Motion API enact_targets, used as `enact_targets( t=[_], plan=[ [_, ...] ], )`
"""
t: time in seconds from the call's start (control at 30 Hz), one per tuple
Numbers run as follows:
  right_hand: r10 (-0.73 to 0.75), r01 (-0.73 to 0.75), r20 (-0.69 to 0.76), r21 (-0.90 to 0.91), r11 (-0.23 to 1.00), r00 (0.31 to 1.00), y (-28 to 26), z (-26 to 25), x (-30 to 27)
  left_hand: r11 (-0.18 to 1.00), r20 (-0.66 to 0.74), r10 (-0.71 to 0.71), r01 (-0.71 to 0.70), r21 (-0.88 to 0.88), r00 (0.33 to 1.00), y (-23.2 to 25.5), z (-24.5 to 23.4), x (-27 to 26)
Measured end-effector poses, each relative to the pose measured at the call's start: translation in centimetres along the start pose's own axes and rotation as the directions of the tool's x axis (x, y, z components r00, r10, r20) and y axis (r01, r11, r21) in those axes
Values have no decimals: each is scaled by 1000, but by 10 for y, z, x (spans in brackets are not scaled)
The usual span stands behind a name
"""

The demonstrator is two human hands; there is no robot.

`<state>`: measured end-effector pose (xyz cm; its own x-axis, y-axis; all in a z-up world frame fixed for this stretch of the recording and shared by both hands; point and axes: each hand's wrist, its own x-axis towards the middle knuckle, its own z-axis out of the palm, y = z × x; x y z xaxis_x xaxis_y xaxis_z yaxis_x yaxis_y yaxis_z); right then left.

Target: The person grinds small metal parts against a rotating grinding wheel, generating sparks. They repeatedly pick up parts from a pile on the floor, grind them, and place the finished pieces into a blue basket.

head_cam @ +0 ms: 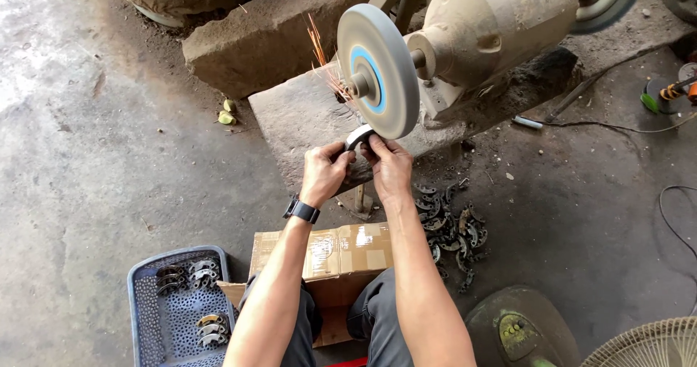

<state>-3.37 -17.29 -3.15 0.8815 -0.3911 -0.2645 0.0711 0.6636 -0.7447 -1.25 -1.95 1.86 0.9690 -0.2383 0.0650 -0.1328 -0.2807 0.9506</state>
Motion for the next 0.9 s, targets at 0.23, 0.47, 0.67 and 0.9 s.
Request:
enact_targets(
  t=[0.23, 0.47, 0.67, 0.9],
  plan=[
    [21, -21, -13, -16, 1000, 1000, -4, 8, -5, 999, -3, -13, 13, -52, 1000, 1, -3, 1],
    [28, -28, 3, -12, 1000, 1000, 3, 19, -4, 1000, -53, -6, 5, -19, 999, -8, -12, 1],
    [10, -7, -44, 58, 998, 999, 4, 0, 7, 996, -85, 93, -92, 18, 992, -8, 3, 8],
    [147, -149, 41, 37, 988, 988, 10, 19, -5, 994, -120, 108, -110, -9, 987, -24, -24, 0]
  ],
)
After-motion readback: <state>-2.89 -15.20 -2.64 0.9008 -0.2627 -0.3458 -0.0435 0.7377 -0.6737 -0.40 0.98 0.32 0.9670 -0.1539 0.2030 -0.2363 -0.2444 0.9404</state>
